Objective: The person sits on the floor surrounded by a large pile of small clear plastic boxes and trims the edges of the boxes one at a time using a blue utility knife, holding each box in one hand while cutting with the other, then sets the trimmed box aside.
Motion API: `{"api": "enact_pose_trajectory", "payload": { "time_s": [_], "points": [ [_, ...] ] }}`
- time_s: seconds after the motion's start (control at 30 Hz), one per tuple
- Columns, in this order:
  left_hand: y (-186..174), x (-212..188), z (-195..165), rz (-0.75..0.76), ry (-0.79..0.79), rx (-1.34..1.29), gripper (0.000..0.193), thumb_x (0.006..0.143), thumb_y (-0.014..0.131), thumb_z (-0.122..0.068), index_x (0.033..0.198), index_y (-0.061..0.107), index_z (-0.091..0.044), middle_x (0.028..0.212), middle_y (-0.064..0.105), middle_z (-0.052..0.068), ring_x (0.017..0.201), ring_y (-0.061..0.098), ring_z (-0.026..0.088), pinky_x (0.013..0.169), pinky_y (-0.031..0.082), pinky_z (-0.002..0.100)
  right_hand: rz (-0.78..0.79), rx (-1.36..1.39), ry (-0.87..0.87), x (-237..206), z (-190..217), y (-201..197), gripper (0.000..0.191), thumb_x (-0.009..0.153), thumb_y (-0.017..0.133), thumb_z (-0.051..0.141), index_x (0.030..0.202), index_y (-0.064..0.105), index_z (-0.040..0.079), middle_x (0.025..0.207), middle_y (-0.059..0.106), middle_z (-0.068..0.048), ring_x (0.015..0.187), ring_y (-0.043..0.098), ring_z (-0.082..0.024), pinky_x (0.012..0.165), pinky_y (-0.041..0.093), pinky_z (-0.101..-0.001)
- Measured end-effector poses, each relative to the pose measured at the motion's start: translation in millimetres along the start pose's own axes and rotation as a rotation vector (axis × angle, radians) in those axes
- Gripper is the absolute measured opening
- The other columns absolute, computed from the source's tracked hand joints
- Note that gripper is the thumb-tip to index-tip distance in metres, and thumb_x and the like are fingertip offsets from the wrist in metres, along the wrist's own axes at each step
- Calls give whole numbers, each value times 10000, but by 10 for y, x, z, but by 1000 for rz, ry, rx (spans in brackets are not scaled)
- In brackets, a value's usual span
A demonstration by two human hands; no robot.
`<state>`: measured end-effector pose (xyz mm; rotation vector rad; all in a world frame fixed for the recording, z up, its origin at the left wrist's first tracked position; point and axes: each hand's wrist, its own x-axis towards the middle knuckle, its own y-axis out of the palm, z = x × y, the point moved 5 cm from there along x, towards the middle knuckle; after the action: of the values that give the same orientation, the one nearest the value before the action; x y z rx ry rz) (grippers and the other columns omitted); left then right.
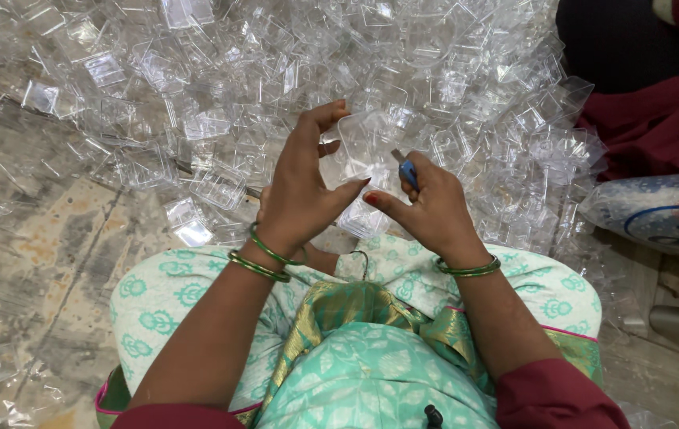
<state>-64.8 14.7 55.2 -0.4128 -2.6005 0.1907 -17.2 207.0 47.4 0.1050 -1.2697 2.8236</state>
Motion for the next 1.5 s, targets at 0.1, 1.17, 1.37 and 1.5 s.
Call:
{"api": "enact_pose_trajectory", "payload": {
  "time_s": [0.1, 1.17, 1.37, 1.5],
  "points": [
    [51, -66, -47, -74, 12, 126, 745, 810, 846, -30, 1435, 443, -62, 1491, 538, 91, 1370, 564, 291, 1096, 560, 372, -20, -14, 16, 17, -10, 11, 686, 690, 858, 620, 798, 484, 56, 620, 469, -39, 557, 443, -182, 520, 405, -359],
    [201, -141, -228, -181, 312, 502, 573, 828, 759, 51, 1329, 494, -35, 1461, 540, 145, 1327, 538, 370, 1107, 510, 450, -21, -2, 48, -60, -15, 205, 588, 902, 684, 603, 783, 521, 51, 594, 502, -106, 549, 511, -298, 546, 403, -413],
    [224, -109, -230, -63, 436, 642, 476, 916, 664, 19, 1367, 516, -21, 1500, 517, 174, 1407, 510, 355, 1134, 517, 443, 28, -131, 75, 8, -40, 115, 652, 800, 752, 640, 758, 510, 36, 609, 535, -112, 563, 554, -319, 558, 438, -439],
    [239, -125, -243, 14, 476, 709, 433, 950, 647, -38, 1367, 532, -19, 1528, 504, 181, 1443, 486, 348, 1140, 513, 433, 65, -126, 73, 13, -51, 161, 589, 803, 764, 559, 762, 516, 26, 626, 550, -120, 590, 569, -340, 571, 442, -454]
  ]
}}
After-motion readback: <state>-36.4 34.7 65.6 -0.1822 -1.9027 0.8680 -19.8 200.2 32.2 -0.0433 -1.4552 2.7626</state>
